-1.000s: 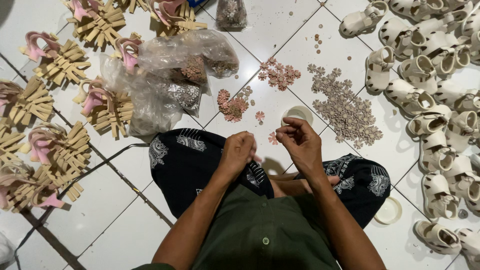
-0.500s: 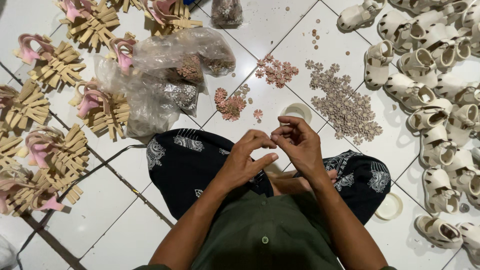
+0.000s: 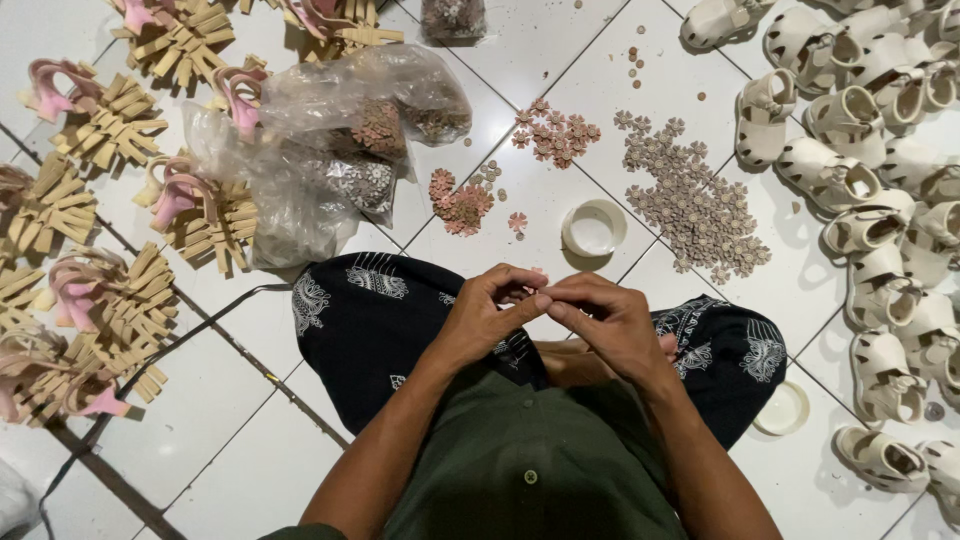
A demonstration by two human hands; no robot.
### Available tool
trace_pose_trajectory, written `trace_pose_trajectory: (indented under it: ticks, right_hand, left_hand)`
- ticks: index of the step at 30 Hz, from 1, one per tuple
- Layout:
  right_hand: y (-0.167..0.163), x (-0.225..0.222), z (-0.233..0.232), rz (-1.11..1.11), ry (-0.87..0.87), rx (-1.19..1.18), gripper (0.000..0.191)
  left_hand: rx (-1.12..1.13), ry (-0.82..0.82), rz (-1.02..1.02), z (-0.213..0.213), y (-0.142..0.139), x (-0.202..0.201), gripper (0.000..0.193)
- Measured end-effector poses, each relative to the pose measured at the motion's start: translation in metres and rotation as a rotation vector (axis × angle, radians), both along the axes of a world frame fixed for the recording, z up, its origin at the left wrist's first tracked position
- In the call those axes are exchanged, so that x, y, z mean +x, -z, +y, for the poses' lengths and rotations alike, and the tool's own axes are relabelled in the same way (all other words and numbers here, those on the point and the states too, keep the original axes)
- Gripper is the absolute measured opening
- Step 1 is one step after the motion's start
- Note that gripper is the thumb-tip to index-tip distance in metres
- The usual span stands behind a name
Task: The person sits on the floor and assembles small flower-shaped decorative parts by hand. They pick up a pink flower piece, dip a finger into a small white bowl of liquid adhesive, and press a small circular disc onto the center of the flower. The person repeats this process with multiple pieces, placing finished items on the floor.
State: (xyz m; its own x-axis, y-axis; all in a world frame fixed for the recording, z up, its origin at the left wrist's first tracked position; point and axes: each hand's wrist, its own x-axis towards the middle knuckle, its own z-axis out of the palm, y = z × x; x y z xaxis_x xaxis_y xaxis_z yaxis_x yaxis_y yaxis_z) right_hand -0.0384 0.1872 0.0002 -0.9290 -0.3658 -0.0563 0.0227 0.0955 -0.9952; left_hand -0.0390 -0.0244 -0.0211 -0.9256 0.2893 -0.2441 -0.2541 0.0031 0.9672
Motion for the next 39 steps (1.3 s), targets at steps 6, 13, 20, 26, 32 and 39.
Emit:
trace_pose_trajectory:
  ticks: [6, 13, 20, 26, 32, 39]
  right_hand:
    - [-0.011, -0.001, 0.005, 0.001, -0.044, 0.082, 0.019]
    - [-0.02, 0.005, 0.012, 0.26, -0.063, 0.379, 0.014]
    - [0.0, -0.004, 0.008, 0.241, 0.035, 0.315, 0.002]
    - [-0.002, -0.011, -0.014, 0.473, -0.079, 0.298, 0.029]
    - [0.036, -0.01, -0.003, 0.001, 0.03, -0.09, 0.008]
    - [0.087, 0.007, 0.017, -0.108, 0.069, 0.414, 0.028]
  left_hand:
    - [0.033, 0.044, -0.024, -0.006, 0.002, 0.001, 0.067]
    - [-0.071, 0.155, -0.06, -0.008, -0.003, -0.001, 0.077]
    - [-0.197, 0.26, 0.061, -0.007, -0.009, 0.004, 0.072]
    - [-0.226, 0.327, 0.193, -0.006, 0.001, 0.006, 0.053]
    - [-0.153, 0.377, 0.208, -0.007, 0.005, 0.007, 0.051]
    - [-0.055, 0.155, 0.06, -0.021, -0.005, 0.002, 0.044]
